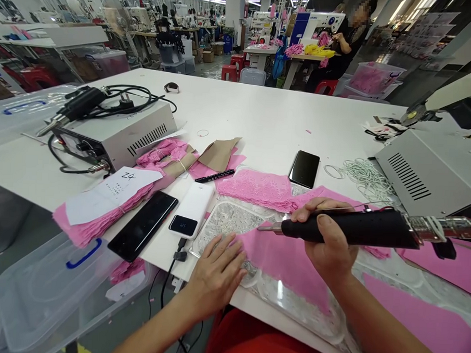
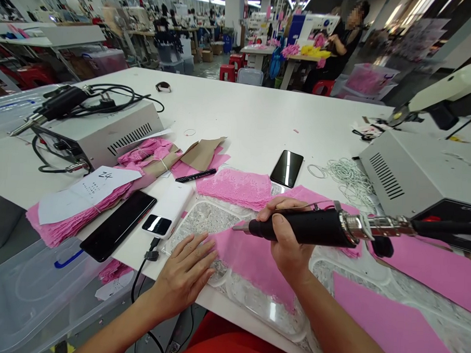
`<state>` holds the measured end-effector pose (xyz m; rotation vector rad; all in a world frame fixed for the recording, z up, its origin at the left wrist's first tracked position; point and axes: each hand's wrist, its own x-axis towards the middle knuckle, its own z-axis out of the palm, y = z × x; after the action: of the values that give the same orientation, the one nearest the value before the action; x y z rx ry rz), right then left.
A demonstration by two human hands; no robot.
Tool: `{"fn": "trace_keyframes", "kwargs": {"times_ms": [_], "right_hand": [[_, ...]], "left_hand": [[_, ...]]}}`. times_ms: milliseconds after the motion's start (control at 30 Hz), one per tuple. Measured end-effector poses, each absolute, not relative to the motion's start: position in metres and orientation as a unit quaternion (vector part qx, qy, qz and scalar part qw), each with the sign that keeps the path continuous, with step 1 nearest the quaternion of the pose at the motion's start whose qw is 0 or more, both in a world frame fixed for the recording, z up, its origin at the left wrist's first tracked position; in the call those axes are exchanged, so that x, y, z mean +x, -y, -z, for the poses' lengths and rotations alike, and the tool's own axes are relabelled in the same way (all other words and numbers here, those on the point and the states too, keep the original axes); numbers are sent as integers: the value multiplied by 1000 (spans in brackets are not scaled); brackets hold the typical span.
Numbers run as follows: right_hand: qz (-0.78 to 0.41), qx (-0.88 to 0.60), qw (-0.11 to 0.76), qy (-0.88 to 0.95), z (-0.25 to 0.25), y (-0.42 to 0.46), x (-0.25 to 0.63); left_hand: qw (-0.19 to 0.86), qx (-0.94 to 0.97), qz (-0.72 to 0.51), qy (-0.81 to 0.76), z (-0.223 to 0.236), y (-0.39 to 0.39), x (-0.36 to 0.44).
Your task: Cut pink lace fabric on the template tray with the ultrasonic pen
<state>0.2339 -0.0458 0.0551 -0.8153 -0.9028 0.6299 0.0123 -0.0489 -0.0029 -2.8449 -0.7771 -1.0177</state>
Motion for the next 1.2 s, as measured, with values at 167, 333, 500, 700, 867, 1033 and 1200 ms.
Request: {"fn": "trace_keyframes", "kwargs": {"times_ms": [167,333,500,700,867,1033,1200], "right_hand": [[-304,-359,774,423,-58,50,229],[-319,-334,767,445,-58,48,219],[-330,-330,765,444,-57,45,214],[-330,-338,757,452,-56,46,214],[-335,-351,756,439,-57,48,213],[-307,-357,783,406,-66,50,233],[-198,-386,822,368,-73,56,274]], "left_hand": [[19,-908,324,264,6,51,9],[22,-905,325,273,8,52,8],[18,-906,323,273,8,52,8],[21,-904,326,277,6,52,8],[39,-904,316,284,5,54,8],[42,-904,320,281,1,55,9],[25,-907,334,256,-5,49,17]]}}
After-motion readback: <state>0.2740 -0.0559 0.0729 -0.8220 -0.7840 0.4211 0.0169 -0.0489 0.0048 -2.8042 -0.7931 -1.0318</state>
